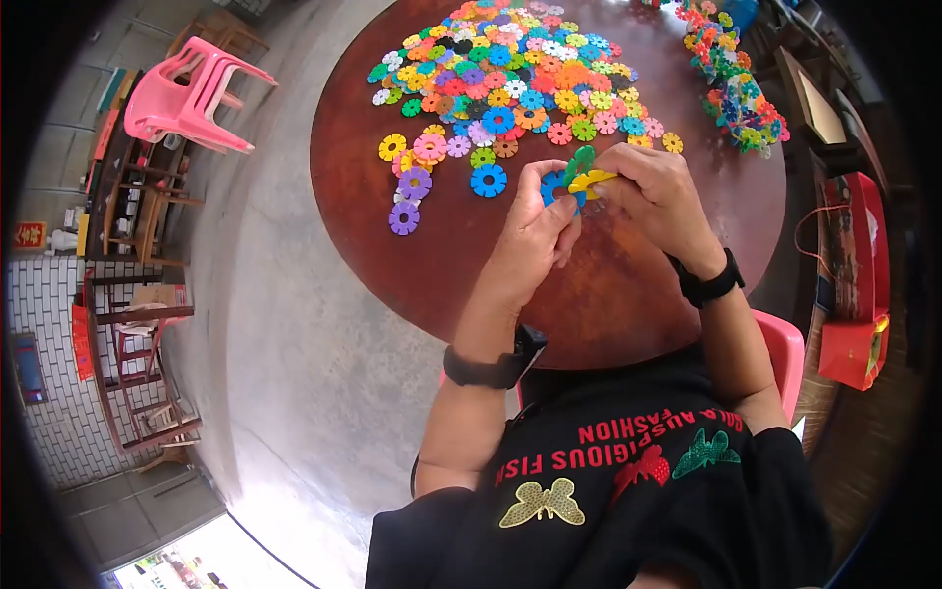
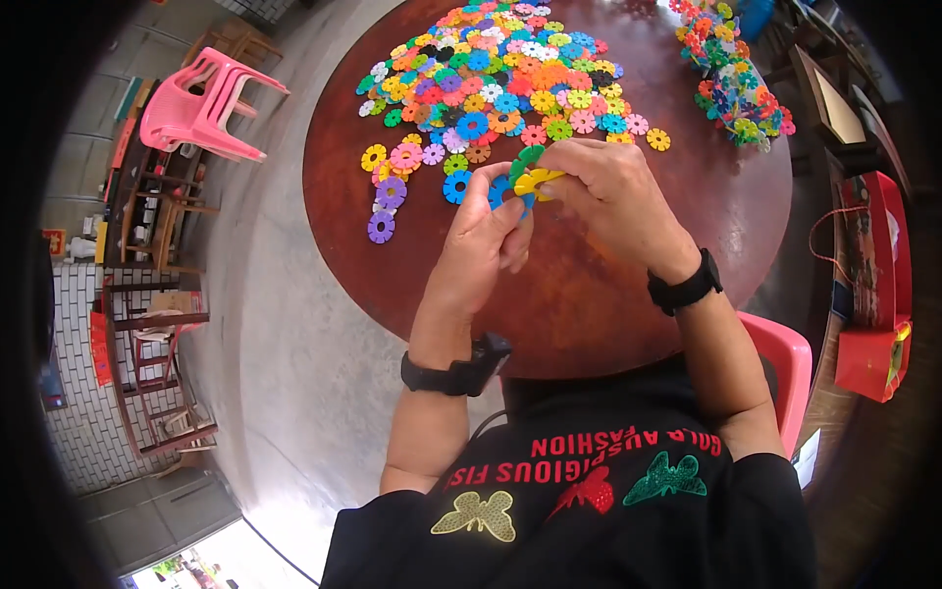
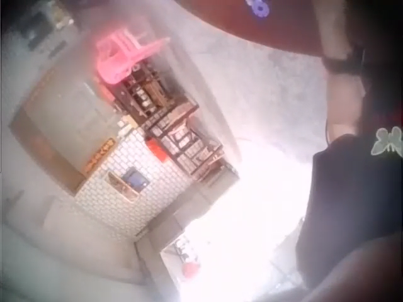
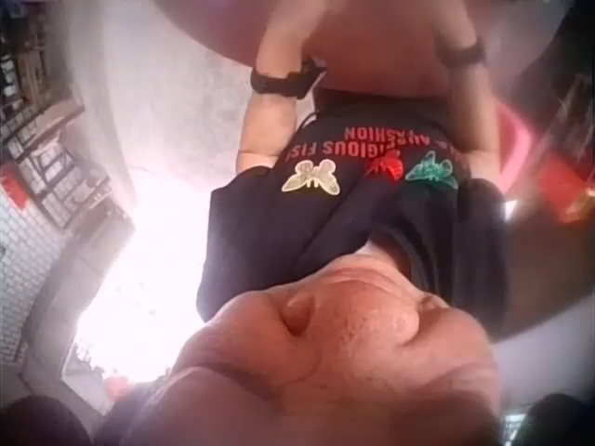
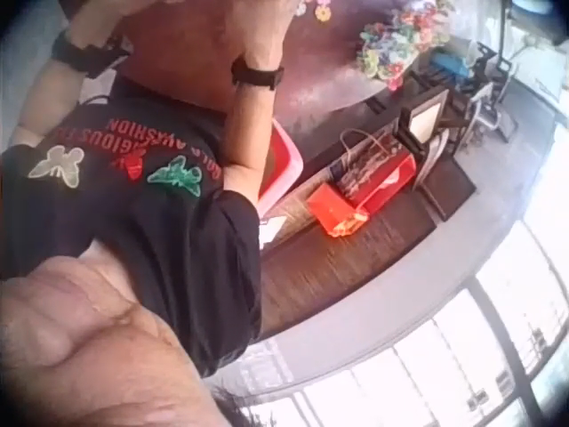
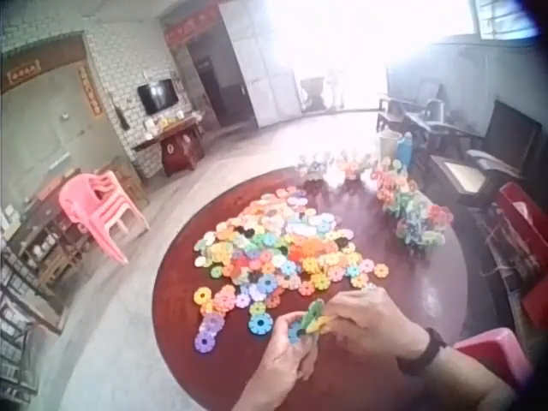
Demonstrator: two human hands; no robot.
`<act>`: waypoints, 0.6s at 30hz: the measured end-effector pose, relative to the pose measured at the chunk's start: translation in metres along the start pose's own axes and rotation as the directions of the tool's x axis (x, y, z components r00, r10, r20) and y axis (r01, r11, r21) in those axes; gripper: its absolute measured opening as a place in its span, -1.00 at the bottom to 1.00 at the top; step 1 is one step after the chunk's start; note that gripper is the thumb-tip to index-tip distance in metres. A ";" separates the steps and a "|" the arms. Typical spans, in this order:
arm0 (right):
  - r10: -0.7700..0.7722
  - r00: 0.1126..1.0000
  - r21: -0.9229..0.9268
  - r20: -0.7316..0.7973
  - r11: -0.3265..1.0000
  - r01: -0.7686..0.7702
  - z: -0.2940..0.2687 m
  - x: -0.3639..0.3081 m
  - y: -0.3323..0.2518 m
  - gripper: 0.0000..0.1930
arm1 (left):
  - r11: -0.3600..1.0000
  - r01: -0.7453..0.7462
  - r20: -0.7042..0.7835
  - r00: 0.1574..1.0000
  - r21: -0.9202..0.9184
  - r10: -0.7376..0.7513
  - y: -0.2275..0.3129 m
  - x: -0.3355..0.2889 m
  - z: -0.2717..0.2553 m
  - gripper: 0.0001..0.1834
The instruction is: The person is assembling a colorful plastic toy structure from interlocking snowflake-shaped pieces on a table.
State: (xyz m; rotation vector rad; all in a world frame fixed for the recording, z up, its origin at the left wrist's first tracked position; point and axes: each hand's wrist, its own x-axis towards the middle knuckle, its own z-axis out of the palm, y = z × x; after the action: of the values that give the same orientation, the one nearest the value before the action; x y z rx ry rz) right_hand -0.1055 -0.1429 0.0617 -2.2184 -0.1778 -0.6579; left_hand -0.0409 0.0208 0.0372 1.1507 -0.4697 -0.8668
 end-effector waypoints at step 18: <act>0.277 0.948 0.160 0.155 0.940 -0.301 0.022 0.050 -0.026 -0.80 | 0.902 -0.218 -0.177 0.971 -0.373 0.162 0.017 -0.003 -0.057 -0.56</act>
State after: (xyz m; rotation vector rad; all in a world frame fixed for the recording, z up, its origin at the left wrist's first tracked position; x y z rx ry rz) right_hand -0.0623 -0.1141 0.0926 -2.0562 0.0244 -0.3218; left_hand 0.0036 0.0594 0.0324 0.7756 -0.2692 -0.6638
